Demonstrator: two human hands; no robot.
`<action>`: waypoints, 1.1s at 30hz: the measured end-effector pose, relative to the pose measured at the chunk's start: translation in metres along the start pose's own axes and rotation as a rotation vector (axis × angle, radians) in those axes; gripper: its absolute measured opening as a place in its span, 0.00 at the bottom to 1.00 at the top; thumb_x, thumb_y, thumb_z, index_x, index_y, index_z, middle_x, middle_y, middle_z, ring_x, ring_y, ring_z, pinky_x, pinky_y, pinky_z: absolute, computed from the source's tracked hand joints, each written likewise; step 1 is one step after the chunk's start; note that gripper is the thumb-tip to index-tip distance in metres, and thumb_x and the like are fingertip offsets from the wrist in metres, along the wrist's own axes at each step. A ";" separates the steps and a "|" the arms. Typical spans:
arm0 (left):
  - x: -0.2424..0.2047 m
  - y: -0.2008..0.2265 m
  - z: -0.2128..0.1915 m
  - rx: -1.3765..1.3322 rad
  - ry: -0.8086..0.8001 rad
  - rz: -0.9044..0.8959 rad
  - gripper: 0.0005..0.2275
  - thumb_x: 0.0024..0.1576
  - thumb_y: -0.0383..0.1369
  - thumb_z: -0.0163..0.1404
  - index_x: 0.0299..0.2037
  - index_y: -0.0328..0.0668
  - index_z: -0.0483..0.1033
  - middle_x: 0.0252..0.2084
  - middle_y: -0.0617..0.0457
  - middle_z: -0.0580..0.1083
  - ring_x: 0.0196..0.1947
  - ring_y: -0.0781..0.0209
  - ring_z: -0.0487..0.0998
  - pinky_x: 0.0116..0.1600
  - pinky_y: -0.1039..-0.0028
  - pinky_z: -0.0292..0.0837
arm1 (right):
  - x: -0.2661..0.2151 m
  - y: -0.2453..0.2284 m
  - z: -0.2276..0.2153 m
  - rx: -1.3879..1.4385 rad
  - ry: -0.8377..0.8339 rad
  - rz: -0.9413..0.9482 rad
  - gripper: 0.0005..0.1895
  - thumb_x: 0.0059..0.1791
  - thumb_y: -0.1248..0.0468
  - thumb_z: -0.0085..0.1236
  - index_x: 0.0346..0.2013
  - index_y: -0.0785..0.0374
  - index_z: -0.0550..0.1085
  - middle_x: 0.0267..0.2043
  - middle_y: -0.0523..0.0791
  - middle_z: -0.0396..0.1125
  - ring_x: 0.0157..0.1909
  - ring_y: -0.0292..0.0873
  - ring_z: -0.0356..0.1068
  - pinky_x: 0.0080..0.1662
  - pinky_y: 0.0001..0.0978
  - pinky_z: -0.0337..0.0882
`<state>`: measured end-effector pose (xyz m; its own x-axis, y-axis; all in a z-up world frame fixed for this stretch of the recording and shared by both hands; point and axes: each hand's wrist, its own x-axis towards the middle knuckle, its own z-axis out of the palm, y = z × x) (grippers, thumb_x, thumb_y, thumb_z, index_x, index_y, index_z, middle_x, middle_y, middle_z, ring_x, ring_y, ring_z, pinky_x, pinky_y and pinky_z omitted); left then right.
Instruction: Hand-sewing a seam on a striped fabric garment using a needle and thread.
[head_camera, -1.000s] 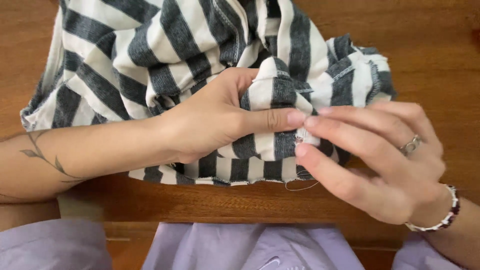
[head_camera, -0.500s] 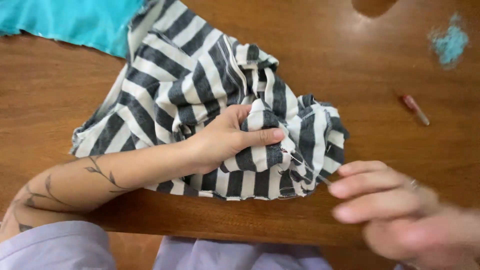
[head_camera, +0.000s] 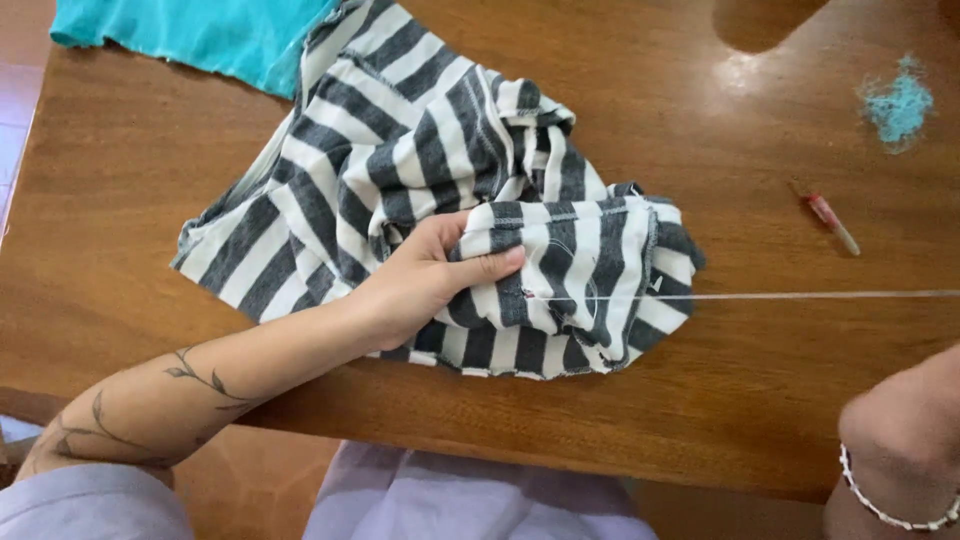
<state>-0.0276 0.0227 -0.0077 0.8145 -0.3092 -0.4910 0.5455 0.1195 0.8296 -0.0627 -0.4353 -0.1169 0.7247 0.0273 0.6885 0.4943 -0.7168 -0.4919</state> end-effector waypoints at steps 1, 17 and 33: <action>-0.003 -0.001 -0.002 -0.007 0.000 0.003 0.16 0.52 0.35 0.54 0.49 0.38 0.78 0.50 0.49 0.81 0.50 0.59 0.82 0.58 0.74 0.78 | -0.013 0.019 -0.015 -0.232 -0.314 0.002 0.11 0.43 0.81 0.30 0.34 0.66 0.45 0.33 0.50 0.38 0.29 0.44 0.32 0.29 0.34 0.31; -0.014 -0.006 -0.005 0.044 -0.009 0.094 0.17 0.52 0.39 0.53 0.49 0.39 0.78 0.50 0.51 0.81 0.49 0.63 0.81 0.56 0.77 0.77 | 0.111 -0.218 0.103 0.011 -0.501 -0.640 0.09 0.50 0.62 0.70 0.41 0.62 0.79 0.24 0.41 0.55 0.27 0.41 0.56 0.33 0.33 0.63; -0.028 0.000 -0.002 0.110 -0.080 0.174 0.32 0.33 0.40 0.64 0.51 0.40 0.74 0.52 0.51 0.80 0.53 0.59 0.82 0.61 0.74 0.77 | 0.109 -0.218 0.092 0.457 -0.516 -0.274 0.04 0.49 0.73 0.59 0.31 0.72 0.75 0.27 0.49 0.70 0.23 0.37 0.58 0.29 0.27 0.56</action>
<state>-0.0503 0.0329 0.0060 0.8738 -0.3674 -0.3186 0.3694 0.0753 0.9262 -0.0473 -0.2115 0.0162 0.6246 0.5679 0.5361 0.7588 -0.2791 -0.5885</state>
